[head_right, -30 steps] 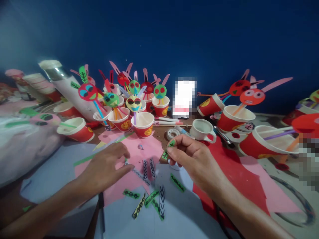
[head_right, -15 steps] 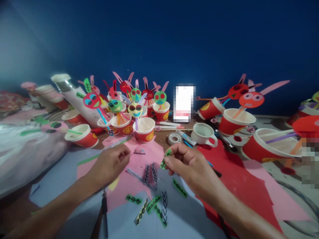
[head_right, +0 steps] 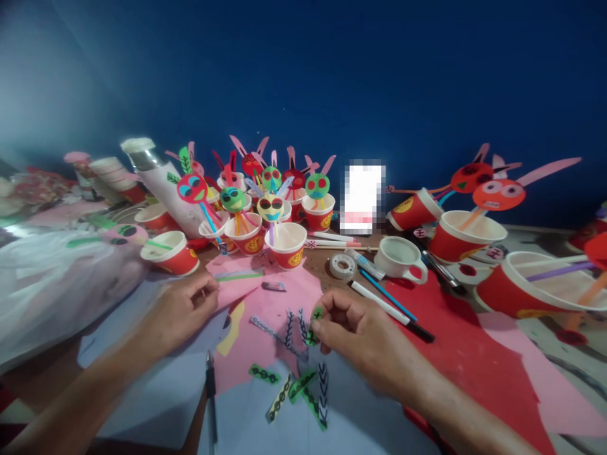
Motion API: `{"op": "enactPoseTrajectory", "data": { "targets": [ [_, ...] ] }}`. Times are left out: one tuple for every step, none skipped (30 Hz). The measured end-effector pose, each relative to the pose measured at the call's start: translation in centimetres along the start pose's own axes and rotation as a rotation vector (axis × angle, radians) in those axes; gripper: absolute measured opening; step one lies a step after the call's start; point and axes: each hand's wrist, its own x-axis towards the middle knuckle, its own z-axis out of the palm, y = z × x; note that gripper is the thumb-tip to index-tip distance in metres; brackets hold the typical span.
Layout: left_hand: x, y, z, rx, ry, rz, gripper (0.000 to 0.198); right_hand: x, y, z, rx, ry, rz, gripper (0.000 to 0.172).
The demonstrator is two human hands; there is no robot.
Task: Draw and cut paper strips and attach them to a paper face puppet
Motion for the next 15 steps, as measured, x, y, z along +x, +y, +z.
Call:
{"op": "enactPoseTrajectory", "data": {
  "targets": [
    [-0.3, 0.2, -0.1, 0.03, -0.063, 0.007, 0.014, 0.0, 0.0, -0.1, -0.011, 0.003, 0.003, 0.016],
    [-0.5, 0.5, -0.2, 0.056, -0.129, 0.02, 0.015, 0.0, 0.0, -0.3, -0.025, 0.011, 0.005, 0.016],
    [-0.7, 0.7, -0.2, 0.078, -0.189, 0.034, 0.016, 0.0, 0.0, -0.5, -0.038, 0.026, 0.002, 0.017],
    [-0.7, 0.9, -0.3, 0.102, -0.235, 0.049, 0.018, 0.0, -0.1, -0.7, -0.047, 0.041, -0.006, 0.017],
    [-0.7, 1.1, -0.3, 0.127, -0.262, 0.061, 0.02, 0.0, -0.2, -1.0, -0.053, 0.057, -0.018, 0.016],
    [-0.7, 1.2, -0.4, 0.158, -0.267, 0.066, 0.021, 0.0, -0.3, -1.3, -0.059, 0.071, -0.036, 0.015],
    [-0.5, 1.3, -0.5, 0.192, -0.259, 0.061, 0.023, 0.0, -0.4, -1.6, -0.065, 0.085, -0.054, 0.014],
    [-0.4, 1.3, -0.5, 0.223, -0.246, 0.052, 0.025, 0.1, -0.6, -1.9, -0.073, 0.098, -0.069, 0.013],
    [-0.3, 1.3, -0.6, 0.245, -0.235, 0.048, 0.025, 0.1, -0.8, -2.3, -0.082, 0.112, -0.084, 0.013],
    [-0.2, 1.4, -0.6, 0.257, -0.218, 0.056, 0.024, 0.1, -0.9, -2.7, -0.095, 0.128, -0.096, 0.013],
    [-0.2, 1.4, -0.6, 0.26, -0.193, 0.077, 0.023, 0.2, -1.0, -3.2, -0.109, 0.15, -0.103, 0.013],
    [-0.3, 1.4, -0.5, 0.258, -0.16, 0.109, 0.021, 0.3, -1.0, -3.6, -0.124, 0.172, -0.108, 0.013],
    [-0.4, 1.5, -0.4, 0.254, -0.121, 0.145, 0.021, 0.4, -1.0, -4.1, -0.139, 0.189, -0.111, 0.014],
    [-0.6, 1.7, -0.2, 0.249, -0.081, 0.18, 0.025, 0.5, -1.0, -4.5, -0.158, 0.198, -0.109, 0.014],
    [-0.8, 1.9, -0.1, 0.24, -0.057, 0.212, 0.031, 0.5, -0.9, -4.9, -0.183, 0.2, -0.103, 0.014]
  ]
}}
